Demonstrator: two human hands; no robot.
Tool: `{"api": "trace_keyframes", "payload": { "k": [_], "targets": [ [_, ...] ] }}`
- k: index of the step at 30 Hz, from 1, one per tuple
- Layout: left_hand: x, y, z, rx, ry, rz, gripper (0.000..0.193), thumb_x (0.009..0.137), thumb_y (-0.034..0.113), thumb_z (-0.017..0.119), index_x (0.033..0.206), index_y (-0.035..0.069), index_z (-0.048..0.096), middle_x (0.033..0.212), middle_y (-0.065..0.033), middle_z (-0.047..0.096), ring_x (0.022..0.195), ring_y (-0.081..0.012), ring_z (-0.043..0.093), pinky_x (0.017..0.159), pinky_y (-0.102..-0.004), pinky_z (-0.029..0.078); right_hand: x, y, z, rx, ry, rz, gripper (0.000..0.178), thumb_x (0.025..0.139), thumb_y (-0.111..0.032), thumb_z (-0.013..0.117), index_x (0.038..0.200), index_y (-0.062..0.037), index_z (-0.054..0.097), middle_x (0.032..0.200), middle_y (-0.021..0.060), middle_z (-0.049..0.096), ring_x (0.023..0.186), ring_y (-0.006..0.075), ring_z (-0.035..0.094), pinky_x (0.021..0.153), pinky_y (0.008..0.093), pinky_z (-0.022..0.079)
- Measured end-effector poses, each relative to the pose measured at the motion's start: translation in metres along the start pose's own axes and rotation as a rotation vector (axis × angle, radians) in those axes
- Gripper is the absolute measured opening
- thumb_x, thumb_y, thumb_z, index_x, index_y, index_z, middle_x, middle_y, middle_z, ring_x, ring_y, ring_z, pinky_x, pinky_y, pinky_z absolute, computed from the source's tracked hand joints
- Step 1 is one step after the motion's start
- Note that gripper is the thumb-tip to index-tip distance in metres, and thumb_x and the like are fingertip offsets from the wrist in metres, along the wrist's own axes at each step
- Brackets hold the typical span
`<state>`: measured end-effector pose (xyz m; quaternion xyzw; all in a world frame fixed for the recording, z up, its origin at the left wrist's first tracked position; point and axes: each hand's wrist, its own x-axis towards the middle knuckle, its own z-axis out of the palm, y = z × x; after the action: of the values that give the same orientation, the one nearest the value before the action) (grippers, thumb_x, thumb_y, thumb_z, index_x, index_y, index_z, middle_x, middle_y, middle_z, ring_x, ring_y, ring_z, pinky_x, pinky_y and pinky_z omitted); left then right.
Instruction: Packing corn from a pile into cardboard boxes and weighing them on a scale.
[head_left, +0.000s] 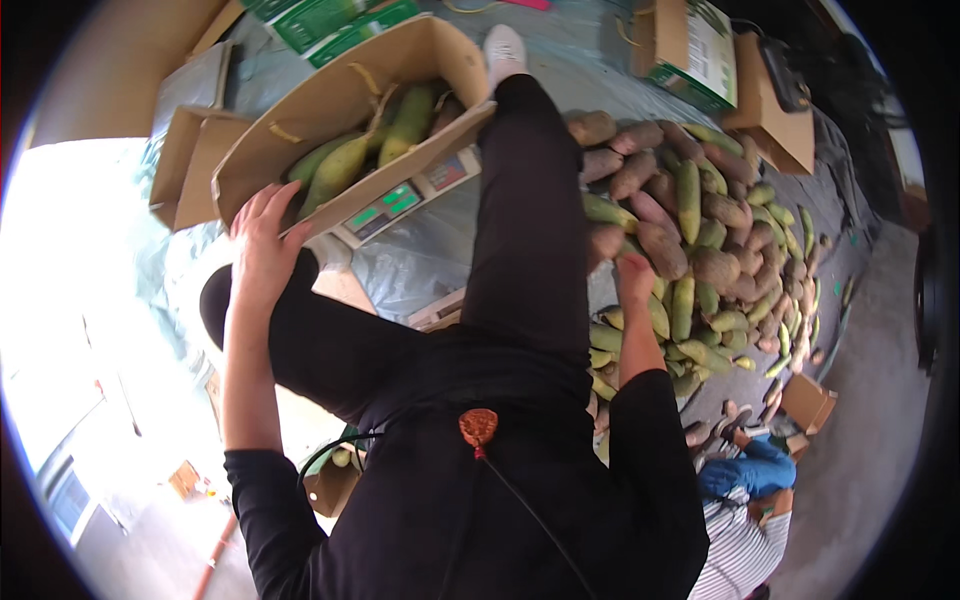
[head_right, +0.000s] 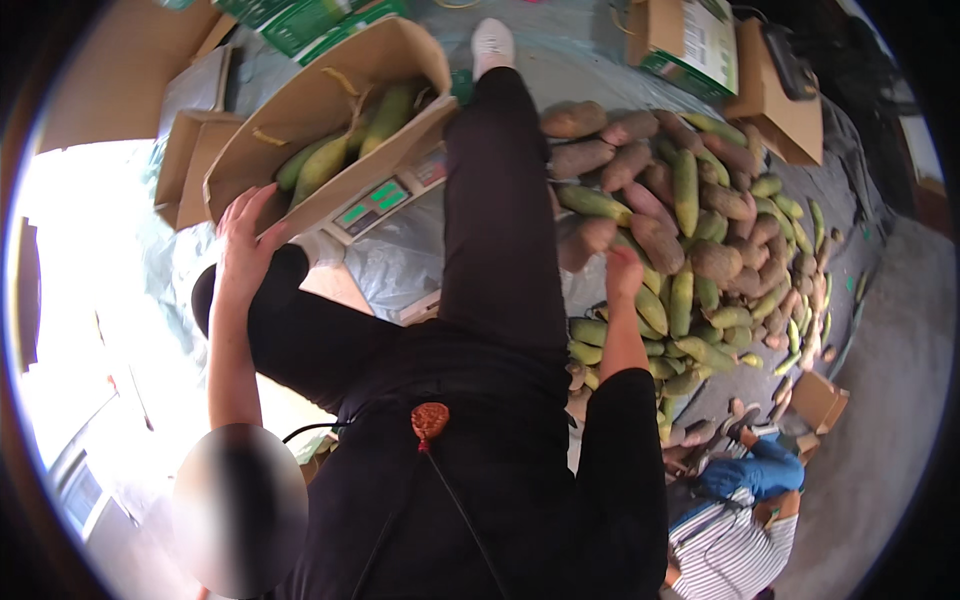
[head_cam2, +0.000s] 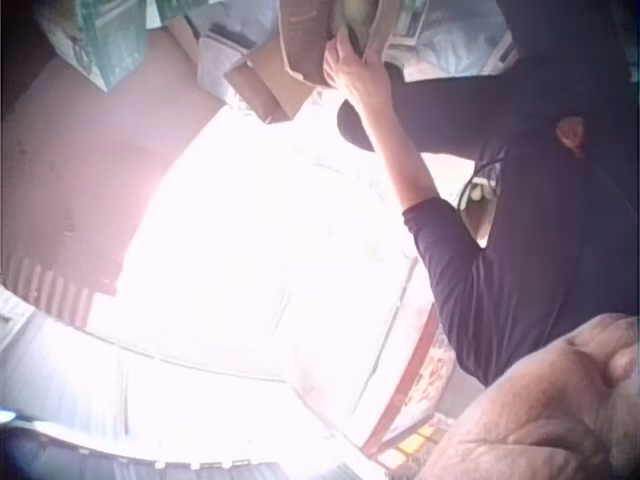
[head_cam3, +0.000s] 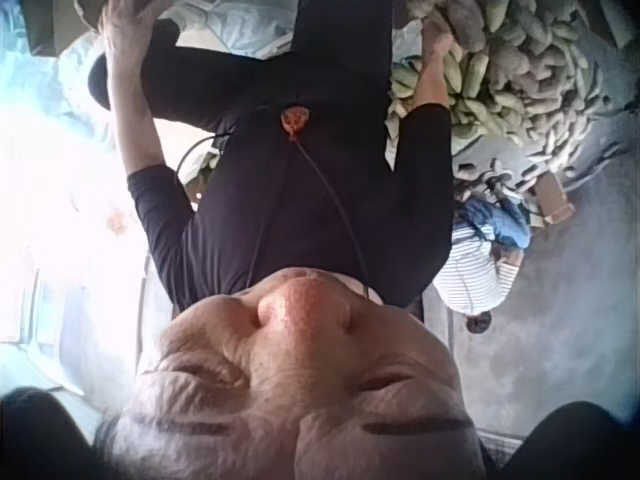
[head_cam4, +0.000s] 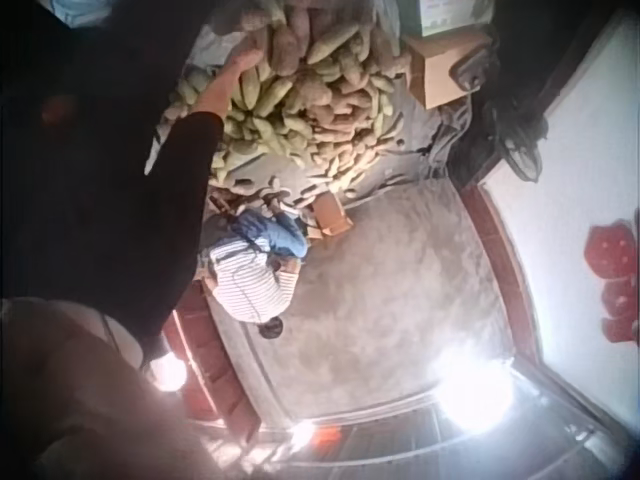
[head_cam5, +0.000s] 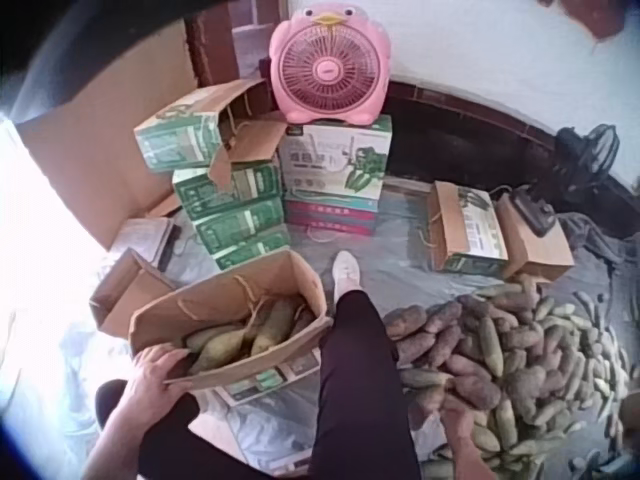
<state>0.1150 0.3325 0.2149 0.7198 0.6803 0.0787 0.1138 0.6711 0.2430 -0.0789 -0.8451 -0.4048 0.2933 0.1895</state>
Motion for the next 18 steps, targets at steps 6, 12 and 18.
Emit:
{"api": "trace_keyframes", "payload": {
  "k": [6, 12, 18],
  "targets": [
    [-0.006, -0.012, 0.004, 0.024, -0.019, -0.041, 0.047, 0.078, 0.012, 0.066, 0.123, 0.008, 0.055, 0.123, -0.0168, 0.054, 0.118, -0.0344, 0.047, 0.1, -0.0432, 0.035, -0.037, -0.043, 0.043, -0.17, 0.061, -0.278, 0.017, 0.078, -0.004, 0.052, 0.09, -0.0103, 0.062, 0.077, 0.0156, 0.065, 0.077, 0.038, 0.062, 0.07, 0.0455, 0.049],
    [0.003, -0.012, 0.011, -0.012, -0.047, -0.031, 0.043, 0.083, 0.015, 0.062, 0.125, 0.007, 0.054, 0.125, -0.0172, 0.053, 0.119, -0.0343, 0.047, 0.1, -0.0417, 0.036, -0.053, -0.038, 0.057, -0.087, -0.18, -0.131, 0.019, 0.072, -0.008, 0.061, 0.091, -0.0072, 0.063, 0.077, 0.0164, 0.063, 0.078, 0.0374, 0.061, 0.073, 0.0439, 0.048],
    [0.003, -0.03, 0.018, -0.009, -0.015, 0.058, 0.039, 0.087, 0.018, 0.059, 0.125, 0.007, 0.054, 0.122, -0.0168, 0.055, 0.115, -0.0343, 0.05, 0.097, -0.0417, 0.039, -0.051, -0.043, 0.041, -0.078, -0.207, 0.114, 0.023, 0.076, -0.026, 0.065, 0.085, -0.0053, 0.067, 0.086, 0.0199, 0.066, 0.086, 0.0376, 0.063, 0.075, 0.0423, 0.049]
  ]
}}
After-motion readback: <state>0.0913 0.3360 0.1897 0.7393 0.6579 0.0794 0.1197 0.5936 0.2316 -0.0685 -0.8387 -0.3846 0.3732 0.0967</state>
